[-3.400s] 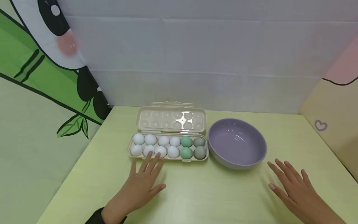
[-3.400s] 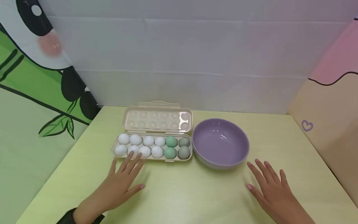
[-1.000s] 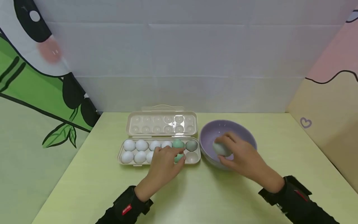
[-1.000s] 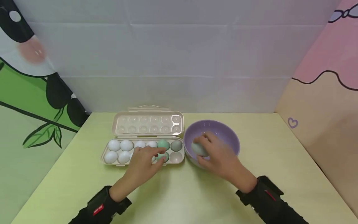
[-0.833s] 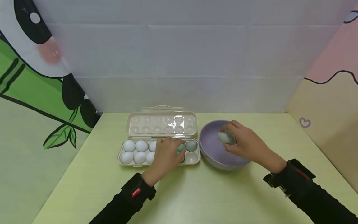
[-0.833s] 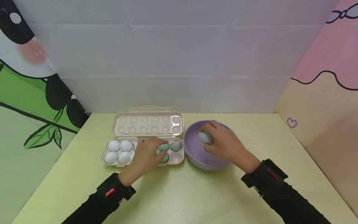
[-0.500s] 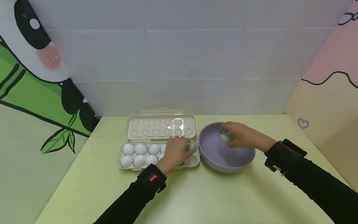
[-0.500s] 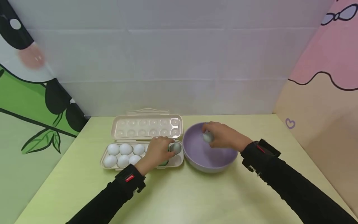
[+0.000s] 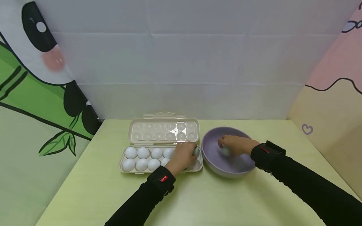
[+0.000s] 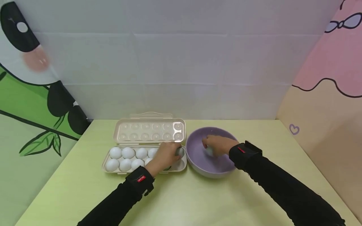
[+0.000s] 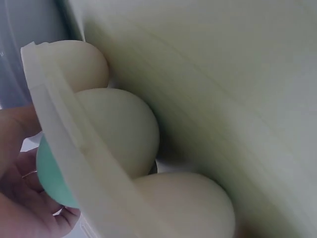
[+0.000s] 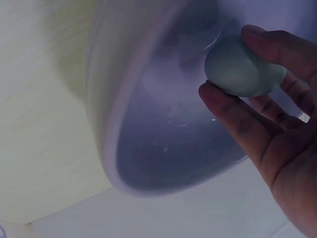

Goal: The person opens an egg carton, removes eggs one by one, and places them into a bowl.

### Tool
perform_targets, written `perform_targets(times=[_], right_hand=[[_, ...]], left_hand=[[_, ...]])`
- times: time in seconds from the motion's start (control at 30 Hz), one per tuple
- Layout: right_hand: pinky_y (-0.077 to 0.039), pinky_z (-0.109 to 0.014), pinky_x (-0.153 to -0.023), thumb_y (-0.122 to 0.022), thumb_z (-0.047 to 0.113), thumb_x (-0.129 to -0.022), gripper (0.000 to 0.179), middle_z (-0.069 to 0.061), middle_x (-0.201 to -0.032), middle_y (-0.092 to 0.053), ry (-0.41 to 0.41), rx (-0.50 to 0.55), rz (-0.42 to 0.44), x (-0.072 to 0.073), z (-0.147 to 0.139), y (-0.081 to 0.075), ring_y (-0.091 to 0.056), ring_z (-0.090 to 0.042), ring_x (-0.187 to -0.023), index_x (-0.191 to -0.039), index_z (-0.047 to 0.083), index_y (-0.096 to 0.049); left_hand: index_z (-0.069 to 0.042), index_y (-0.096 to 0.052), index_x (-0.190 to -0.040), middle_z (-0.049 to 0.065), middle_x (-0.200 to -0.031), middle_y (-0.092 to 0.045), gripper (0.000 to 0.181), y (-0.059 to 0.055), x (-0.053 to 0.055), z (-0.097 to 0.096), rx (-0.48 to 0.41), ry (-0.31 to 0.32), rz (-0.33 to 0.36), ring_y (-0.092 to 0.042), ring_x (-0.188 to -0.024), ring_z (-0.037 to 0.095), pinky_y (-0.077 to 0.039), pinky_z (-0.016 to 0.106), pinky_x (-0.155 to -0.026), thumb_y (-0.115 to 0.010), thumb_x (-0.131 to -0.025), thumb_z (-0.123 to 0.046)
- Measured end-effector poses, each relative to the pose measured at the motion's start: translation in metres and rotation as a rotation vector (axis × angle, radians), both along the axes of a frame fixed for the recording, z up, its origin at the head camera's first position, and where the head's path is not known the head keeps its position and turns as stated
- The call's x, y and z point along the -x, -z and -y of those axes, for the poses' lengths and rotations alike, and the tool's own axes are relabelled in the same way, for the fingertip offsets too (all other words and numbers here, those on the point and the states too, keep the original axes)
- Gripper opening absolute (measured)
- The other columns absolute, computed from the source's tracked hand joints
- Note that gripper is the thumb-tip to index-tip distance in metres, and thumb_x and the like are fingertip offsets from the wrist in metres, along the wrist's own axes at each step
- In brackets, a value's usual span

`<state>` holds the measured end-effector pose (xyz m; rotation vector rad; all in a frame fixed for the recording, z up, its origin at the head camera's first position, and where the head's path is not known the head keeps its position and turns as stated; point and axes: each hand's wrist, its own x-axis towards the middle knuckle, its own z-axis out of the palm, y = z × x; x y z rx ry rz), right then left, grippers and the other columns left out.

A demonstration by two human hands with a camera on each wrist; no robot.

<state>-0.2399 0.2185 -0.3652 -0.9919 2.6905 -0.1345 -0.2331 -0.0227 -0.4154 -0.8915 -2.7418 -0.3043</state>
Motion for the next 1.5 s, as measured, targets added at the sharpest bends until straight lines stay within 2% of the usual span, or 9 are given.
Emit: perform_targets(times=[0.17, 0.5, 0.7, 0.83, 0.97, 1.13, 1.3, 1.43, 1.5], right_hand=[[-0.043, -0.035, -0.074, -0.068, -0.006, -0.064, 0.043, -0.002, -0.092, -0.042, 0.038, -0.017, 0.039, 0.002, 0.000, 0.007, -0.044, -0.019, -0.082, -0.096, 0.016, -0.048], [-0.043, -0.034, -0.071, -0.070, -0.004, -0.065, 0.042, -0.001, -0.091, -0.041, 0.031, -0.010, 0.025, 0.006, -0.004, 0.014, -0.044, -0.019, -0.081, -0.095, 0.014, -0.047], [-0.044, -0.034, -0.070, -0.071, -0.003, -0.064, 0.043, -0.001, -0.088, -0.042, 0.018, 0.015, 0.002, -0.003, -0.002, 0.017, -0.045, -0.018, -0.079, -0.096, 0.012, -0.048], [-0.045, -0.038, -0.077, -0.072, 0.008, -0.068, 0.052, -0.006, -0.103, -0.047, 0.041, 0.024, -0.015, -0.007, 0.003, 0.005, -0.049, -0.020, -0.089, -0.114, 0.011, -0.047], [-0.043, -0.040, -0.086, -0.072, 0.022, -0.073, 0.064, -0.005, -0.123, -0.044, 0.030, 0.170, -0.081, -0.016, 0.019, -0.024, -0.047, -0.018, -0.105, -0.128, 0.013, -0.040], [-0.043, -0.033, -0.087, -0.072, 0.024, -0.075, 0.061, 0.011, -0.125, -0.042, -0.078, 0.392, -0.110, -0.041, 0.056, -0.053, -0.045, -0.008, -0.107, -0.128, 0.026, -0.040], [-0.047, -0.027, -0.076, -0.072, 0.021, -0.076, 0.054, 0.009, -0.117, -0.045, -0.172, 0.493, -0.182, -0.066, 0.086, -0.055, -0.051, -0.006, -0.094, -0.122, 0.021, -0.044], [-0.048, -0.024, -0.067, -0.074, 0.021, -0.074, 0.047, 0.007, -0.107, -0.047, -0.142, 0.593, -0.277, -0.079, 0.099, -0.050, -0.051, -0.007, -0.083, -0.113, 0.016, -0.048], [-0.049, -0.024, -0.064, -0.074, 0.020, -0.073, 0.043, 0.006, -0.104, -0.047, -0.118, 0.634, -0.300, -0.084, 0.103, -0.048, -0.051, -0.007, -0.080, -0.109, 0.015, -0.050]], left_hand=[[-0.009, -0.059, -0.087, 0.005, -0.080, -0.061, 0.025, -0.004, -0.002, 0.003, -0.098, -0.012, 0.047, -0.057, -0.074, 0.020, -0.045, 0.038, -0.068, -0.072, -0.071, -0.023], [-0.010, -0.058, -0.092, -0.001, -0.083, -0.058, 0.029, -0.030, -0.018, 0.032, -0.451, -0.011, 0.118, -0.053, -0.073, 0.014, -0.045, 0.027, -0.061, -0.074, -0.070, -0.020], [-0.011, -0.058, -0.093, -0.002, -0.085, -0.058, 0.029, -0.033, -0.031, 0.051, -0.525, -0.026, 0.165, -0.056, -0.076, 0.015, -0.046, 0.028, -0.064, -0.073, -0.070, -0.019], [-0.012, -0.058, -0.096, -0.002, -0.089, -0.059, 0.031, -0.033, -0.035, 0.057, -0.573, -0.029, 0.204, -0.058, -0.077, 0.012, -0.047, 0.028, -0.065, -0.073, -0.070, -0.019], [-0.015, -0.057, -0.096, -0.006, -0.091, -0.060, 0.031, -0.034, -0.039, 0.059, -0.640, 0.013, 0.228, -0.058, -0.079, 0.008, -0.048, 0.030, -0.066, -0.074, -0.070, -0.018], [-0.017, -0.056, -0.095, -0.006, -0.092, -0.059, 0.030, -0.037, -0.047, 0.060, -0.754, 0.108, 0.270, -0.058, -0.079, 0.006, -0.050, 0.034, -0.069, -0.074, -0.070, -0.018], [-0.014, -0.056, -0.097, 0.000, -0.099, -0.058, 0.031, -0.042, -0.057, 0.061, -0.899, 0.201, 0.365, -0.060, -0.083, 0.010, -0.050, 0.039, -0.073, -0.074, -0.072, -0.016], [-0.007, -0.056, -0.101, 0.008, -0.104, -0.057, 0.033, -0.049, -0.067, 0.063, -0.987, 0.251, 0.463, -0.060, -0.086, 0.017, -0.049, 0.043, -0.078, -0.073, -0.073, -0.011], [-0.003, -0.055, -0.101, 0.011, -0.104, -0.056, 0.032, -0.058, -0.075, 0.065, -1.007, 0.269, 0.495, -0.060, -0.088, 0.021, -0.048, 0.045, -0.079, -0.071, -0.074, -0.007]])
